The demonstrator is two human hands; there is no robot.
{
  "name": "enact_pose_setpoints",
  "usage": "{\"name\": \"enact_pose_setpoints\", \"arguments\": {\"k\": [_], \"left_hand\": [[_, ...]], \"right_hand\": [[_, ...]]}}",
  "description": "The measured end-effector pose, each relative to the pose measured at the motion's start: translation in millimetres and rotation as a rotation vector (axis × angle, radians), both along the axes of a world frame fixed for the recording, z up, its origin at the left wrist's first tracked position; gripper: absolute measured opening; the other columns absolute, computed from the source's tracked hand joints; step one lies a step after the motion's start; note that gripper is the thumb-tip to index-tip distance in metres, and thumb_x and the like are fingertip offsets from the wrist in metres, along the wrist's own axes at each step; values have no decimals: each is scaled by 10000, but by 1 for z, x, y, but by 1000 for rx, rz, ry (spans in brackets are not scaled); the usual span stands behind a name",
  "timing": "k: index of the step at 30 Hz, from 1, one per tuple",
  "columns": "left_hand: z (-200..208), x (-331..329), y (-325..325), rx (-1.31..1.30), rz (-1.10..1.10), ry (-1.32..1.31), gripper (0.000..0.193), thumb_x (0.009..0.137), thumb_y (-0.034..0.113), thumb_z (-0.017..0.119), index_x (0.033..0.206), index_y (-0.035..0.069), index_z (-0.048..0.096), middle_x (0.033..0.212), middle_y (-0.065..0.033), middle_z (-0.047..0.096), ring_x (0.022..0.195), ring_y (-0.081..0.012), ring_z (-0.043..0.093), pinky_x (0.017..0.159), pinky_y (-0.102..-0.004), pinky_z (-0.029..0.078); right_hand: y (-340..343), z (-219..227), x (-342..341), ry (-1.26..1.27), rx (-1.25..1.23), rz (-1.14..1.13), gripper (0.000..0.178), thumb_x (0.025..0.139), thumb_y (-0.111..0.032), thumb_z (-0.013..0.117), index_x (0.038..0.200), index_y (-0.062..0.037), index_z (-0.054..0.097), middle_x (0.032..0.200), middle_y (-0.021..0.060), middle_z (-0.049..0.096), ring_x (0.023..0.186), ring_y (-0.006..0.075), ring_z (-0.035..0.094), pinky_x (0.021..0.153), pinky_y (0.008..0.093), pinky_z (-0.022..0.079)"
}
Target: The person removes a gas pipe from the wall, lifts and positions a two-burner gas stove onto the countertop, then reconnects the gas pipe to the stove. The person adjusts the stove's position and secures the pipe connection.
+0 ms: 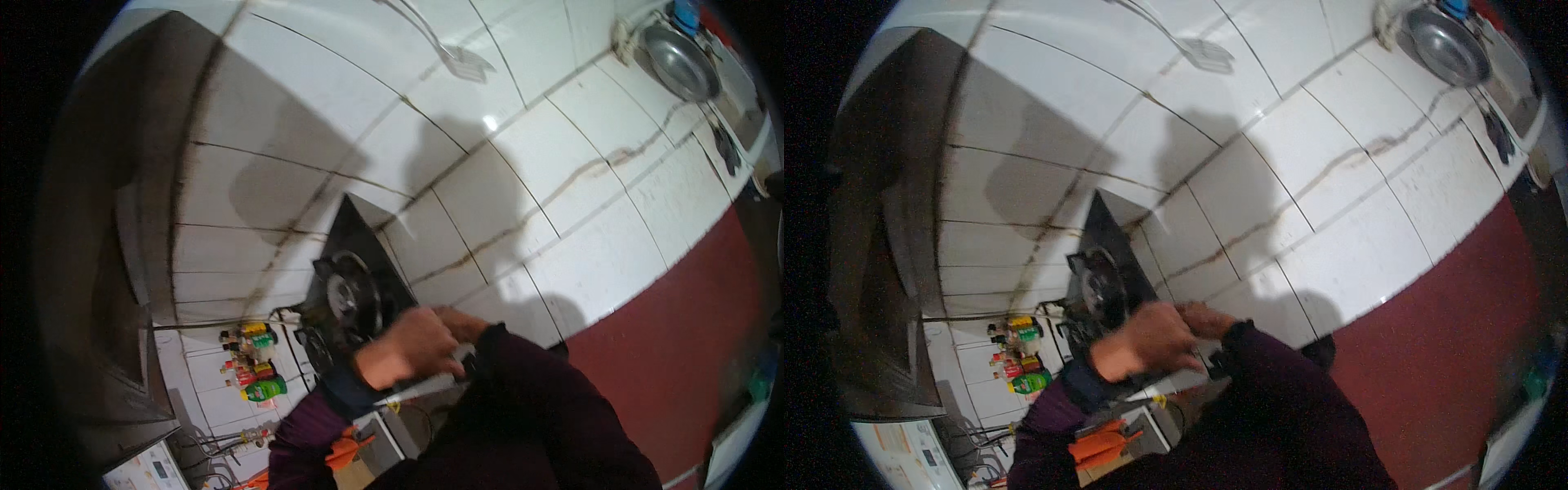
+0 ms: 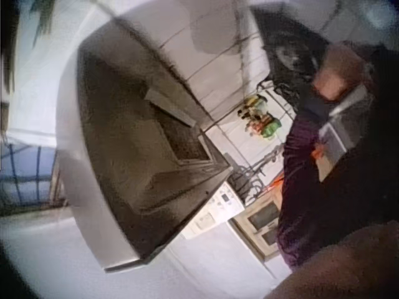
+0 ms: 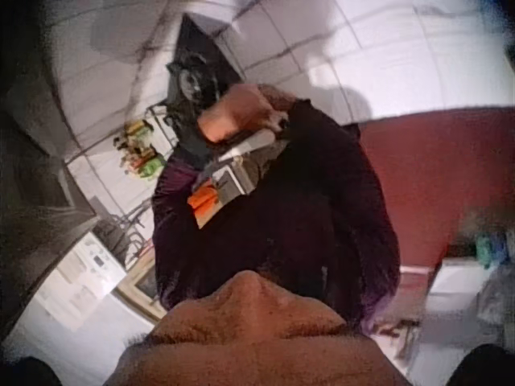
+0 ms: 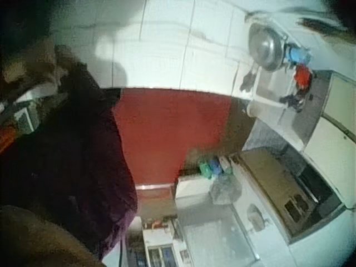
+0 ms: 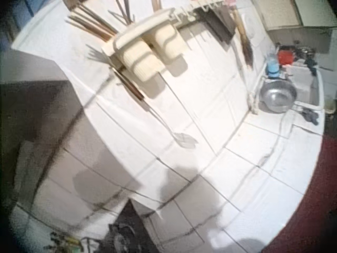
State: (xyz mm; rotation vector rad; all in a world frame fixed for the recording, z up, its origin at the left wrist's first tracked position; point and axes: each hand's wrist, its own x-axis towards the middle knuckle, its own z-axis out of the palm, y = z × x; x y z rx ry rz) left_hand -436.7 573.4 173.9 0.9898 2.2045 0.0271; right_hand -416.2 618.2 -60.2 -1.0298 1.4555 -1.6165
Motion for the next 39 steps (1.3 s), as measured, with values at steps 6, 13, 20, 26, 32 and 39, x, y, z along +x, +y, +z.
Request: {"name": "enact_pose_setpoints", "arguments": {"k": [6, 13, 20, 26, 32, 39], "left_hand": [[6, -5, -8, -56, -25, 13, 476, 810, 601, 713, 722, 134, 750, 642, -72, 645, 670, -295, 666, 627, -391, 515], [8, -6, 0, -51, -67, 85, 475, 803, 600, 720, 753, 129, 750, 636, -89, 625, 653, -322, 632, 618, -399, 487], [23, -4, 9, 88, 112, 0, 436, 720, 502, 826, 741, 80, 721, 614, -88, 578, 597, -311, 556, 579, -387, 420], [34, -5, 17, 49, -1, -24, 403, 700, 388, 853, 700, 35, 659, 636, -82, 577, 605, -302, 548, 571, -391, 409], [34, 1, 25, -8, 19, -10, 431, 692, 389, 856, 693, 21, 630, 647, -82, 573, 614, -305, 544, 580, -392, 409], [52, 7, 22, -33, 42, -34, 452, 678, 388, 862, 696, 6, 623, 688, -87, 615, 652, -309, 590, 616, -384, 442]], "right_hand": [[26, 17, 10, -11, -81, -97, 393, 915, -166, 725, 1260, -17, 612, 1148, 139, 694, 1042, 235, 671, 923, 395, 538], [34, 9, 50, -1082, -336, 33, 386, 982, -204, 632, 1333, -49, 591, 1152, 103, 674, 1000, 200, 661, 900, 379, 548], [39, 24, 69, -974, -387, 1, 576, 912, -141, 668, 1433, -23, 453, 985, 72, 631, 892, 169, 637, 825, 338, 557], [19, 21, 84, -993, -307, -185, 612, 823, -115, 704, 1364, 44, 468, 911, 101, 615, 792, 180, 636, 672, 330, 511], [13, 19, 94, -506, 0, -602, 490, 869, -180, 690, 1293, 25, 557, 947, 173, 673, 868, 266, 664, 757, 387, 520], [-1, 24, 62, -748, -106, -656, 349, 885, -156, 687, 1177, 15, 599, 915, 139, 661, 840, 249, 636, 732, 384, 510]]}}
